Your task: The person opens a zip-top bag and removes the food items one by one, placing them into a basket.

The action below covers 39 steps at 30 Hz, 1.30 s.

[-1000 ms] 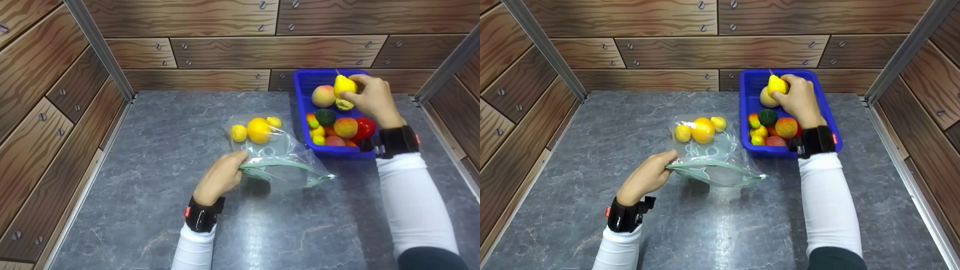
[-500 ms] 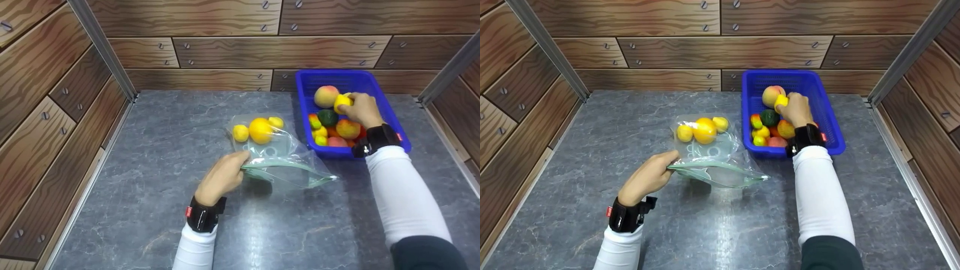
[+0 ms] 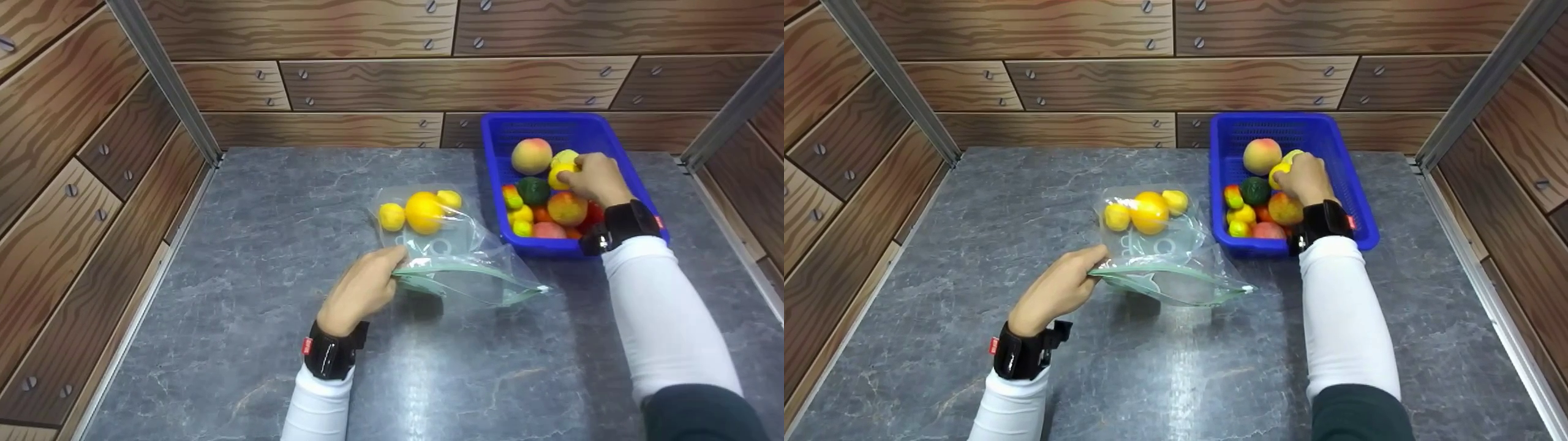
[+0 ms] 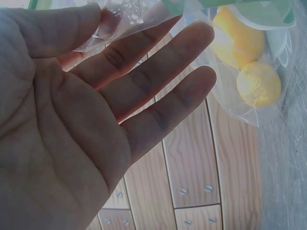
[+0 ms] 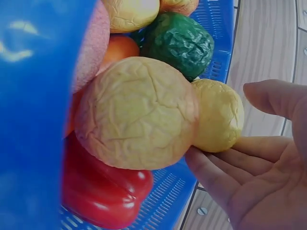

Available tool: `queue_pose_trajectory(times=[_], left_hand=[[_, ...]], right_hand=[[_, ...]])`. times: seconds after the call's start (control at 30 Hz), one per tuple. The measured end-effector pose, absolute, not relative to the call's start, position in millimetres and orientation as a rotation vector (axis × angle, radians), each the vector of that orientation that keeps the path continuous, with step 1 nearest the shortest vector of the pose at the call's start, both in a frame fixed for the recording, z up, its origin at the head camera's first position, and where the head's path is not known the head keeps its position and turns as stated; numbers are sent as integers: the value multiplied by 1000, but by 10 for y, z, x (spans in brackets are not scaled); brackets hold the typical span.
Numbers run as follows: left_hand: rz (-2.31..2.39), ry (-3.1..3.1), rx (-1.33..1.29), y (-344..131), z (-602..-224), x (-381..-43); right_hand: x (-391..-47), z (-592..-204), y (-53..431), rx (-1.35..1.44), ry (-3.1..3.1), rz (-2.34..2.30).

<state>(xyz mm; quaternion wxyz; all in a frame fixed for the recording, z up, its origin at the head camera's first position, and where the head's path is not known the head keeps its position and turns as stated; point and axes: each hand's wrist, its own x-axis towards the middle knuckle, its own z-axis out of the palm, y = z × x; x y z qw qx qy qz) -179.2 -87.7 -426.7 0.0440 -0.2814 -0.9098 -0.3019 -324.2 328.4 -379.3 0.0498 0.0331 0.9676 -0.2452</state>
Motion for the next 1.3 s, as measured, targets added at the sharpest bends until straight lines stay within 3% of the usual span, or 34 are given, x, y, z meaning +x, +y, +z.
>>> queue_pose_trajectory(times=[0.3,0.53,0.9,1.3], left_hand=[[-922,-2788,-863,-880,-4257,-1785],[-944,-2794,-869,-879,-4264,-1788],[-931,-2784,-881,-883,-4258,-1797],[-927,-2794,-887,-878,-4276,-1799]], right_hand=[[-3123,-3670,3238,22,3062,-845],[-2756,-3488,3025,-133,3274,-1117],[-1896,-3331,2452,-962,3404,-1690],[-1460,-3672,2137,-1369,2995,-1899]])
